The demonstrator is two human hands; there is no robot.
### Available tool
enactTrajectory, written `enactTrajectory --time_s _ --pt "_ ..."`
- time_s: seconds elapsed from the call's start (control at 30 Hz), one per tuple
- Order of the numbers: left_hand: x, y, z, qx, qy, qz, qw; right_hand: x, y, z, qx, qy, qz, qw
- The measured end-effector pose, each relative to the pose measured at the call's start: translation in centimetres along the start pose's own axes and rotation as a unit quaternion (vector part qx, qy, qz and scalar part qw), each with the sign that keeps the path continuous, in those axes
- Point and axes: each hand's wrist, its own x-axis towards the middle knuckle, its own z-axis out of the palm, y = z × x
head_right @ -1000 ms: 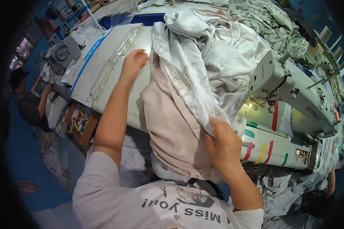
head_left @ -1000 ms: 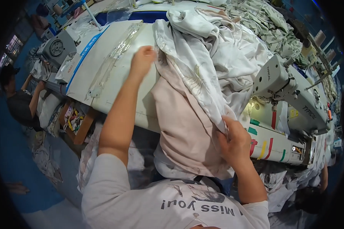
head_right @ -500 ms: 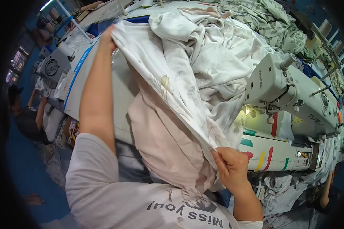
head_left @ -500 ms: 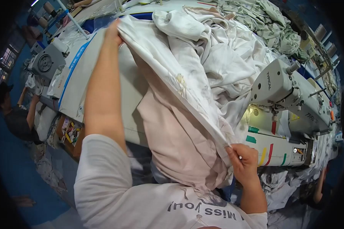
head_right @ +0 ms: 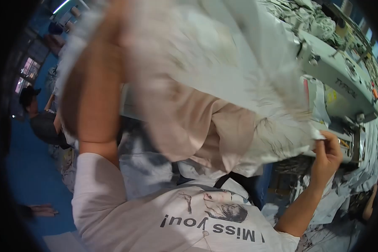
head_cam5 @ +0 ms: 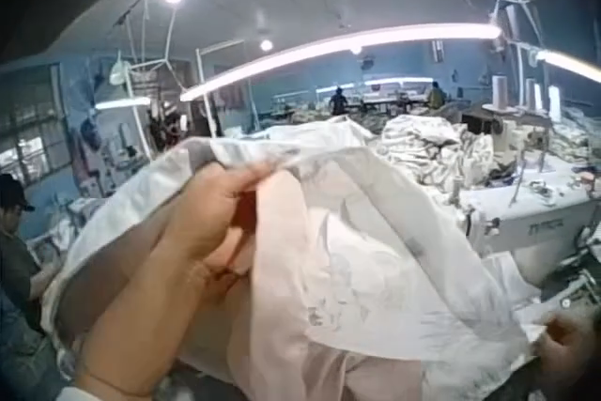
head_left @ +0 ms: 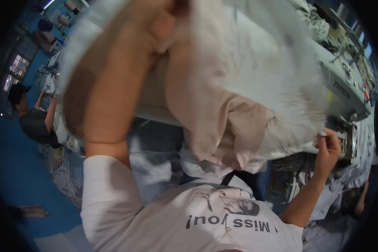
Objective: Sewing fabric pieces together using an industrial sewing machine in a factory.
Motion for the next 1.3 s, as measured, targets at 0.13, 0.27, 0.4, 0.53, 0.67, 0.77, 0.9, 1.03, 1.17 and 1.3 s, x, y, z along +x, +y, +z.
enactTrajectory --time_s 0.13,0.27,0.4,0.53,0.67,0.77,0.9,1.03,1.17,1.3 --pt "-4.4 -13.6 0.1 0.045 -0.181 -0.159 0.97 -3.0 -0.5 2.0 -0.225 0.007 0.039 0.974" --pt "-11.9 -14.8 -1.3 0.161 -0.135 -0.111 0.971 -4.6 -4.2 7.1 -0.187 -0.044 -0.115 0.975" --pt "-14.8 -15.1 -5.4 0.293 0.16 0.138 0.932 -4.1 -7.1 13.2 -0.125 -0.128 -0.224 0.958" --pt "-12.6 -17.2 -8.3 0.428 0.231 0.18 0.855 -0.5 -6.2 18.2 -0.166 -0.105 -0.225 0.954" --pt "-11.9 -17.6 -12.1 0.549 0.222 0.192 0.782 1.4 -4.7 20.7 -0.214 -0.1 -0.156 0.959" --pt "-13.5 -17.0 -14.1 0.487 0.233 0.137 0.831 1.9 -4.5 20.8 -0.238 -0.129 -0.08 0.959" --pt "-14.2 -18.4 -15.2 0.475 0.168 0.129 0.854 2.9 -5.0 21.7 -0.198 -0.182 0.007 0.963" --pt "-11.2 -19.0 -13.4 0.547 0.111 0.193 0.807 4.1 -4.5 23.1 -0.172 -0.197 0.031 0.965" --pt "-10.4 -19.3 -15.7 0.584 0.155 0.189 0.774 4.4 -4.0 23.6 -0.054 -0.208 0.092 0.972" --pt "-11.6 -17.0 -19.6 0.586 0.242 0.096 0.767 5.1 -2.3 23.1 -0.04 -0.263 0.095 0.959"
